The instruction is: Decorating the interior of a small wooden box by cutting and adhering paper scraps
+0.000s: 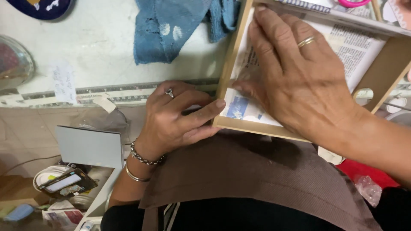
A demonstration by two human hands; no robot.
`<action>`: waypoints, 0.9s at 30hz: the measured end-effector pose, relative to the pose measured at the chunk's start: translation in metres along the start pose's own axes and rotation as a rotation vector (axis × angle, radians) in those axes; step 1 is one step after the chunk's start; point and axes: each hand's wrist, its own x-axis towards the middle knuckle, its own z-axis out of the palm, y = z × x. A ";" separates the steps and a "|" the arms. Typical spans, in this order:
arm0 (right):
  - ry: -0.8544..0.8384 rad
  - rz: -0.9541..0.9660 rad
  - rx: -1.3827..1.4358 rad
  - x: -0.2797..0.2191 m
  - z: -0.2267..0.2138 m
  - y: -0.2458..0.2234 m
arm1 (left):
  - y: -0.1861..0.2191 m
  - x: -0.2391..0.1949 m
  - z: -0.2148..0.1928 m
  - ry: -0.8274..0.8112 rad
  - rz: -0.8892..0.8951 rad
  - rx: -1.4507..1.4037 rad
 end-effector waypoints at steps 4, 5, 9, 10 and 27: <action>0.055 -0.018 0.344 -0.003 -0.007 0.013 | -0.001 -0.002 0.000 -0.008 -0.012 0.004; 0.003 -0.003 0.278 -0.005 -0.014 0.015 | -0.001 -0.004 0.001 0.003 -0.006 0.019; -0.078 -0.051 0.234 -0.014 -0.013 0.010 | -0.004 -0.010 0.000 -0.018 0.018 0.045; -0.082 -0.062 0.254 -0.016 -0.009 0.008 | -0.001 -0.012 0.000 -0.028 -0.002 0.047; -0.578 0.982 1.247 -0.144 0.082 0.049 | 0.017 0.016 -0.014 0.048 0.032 0.017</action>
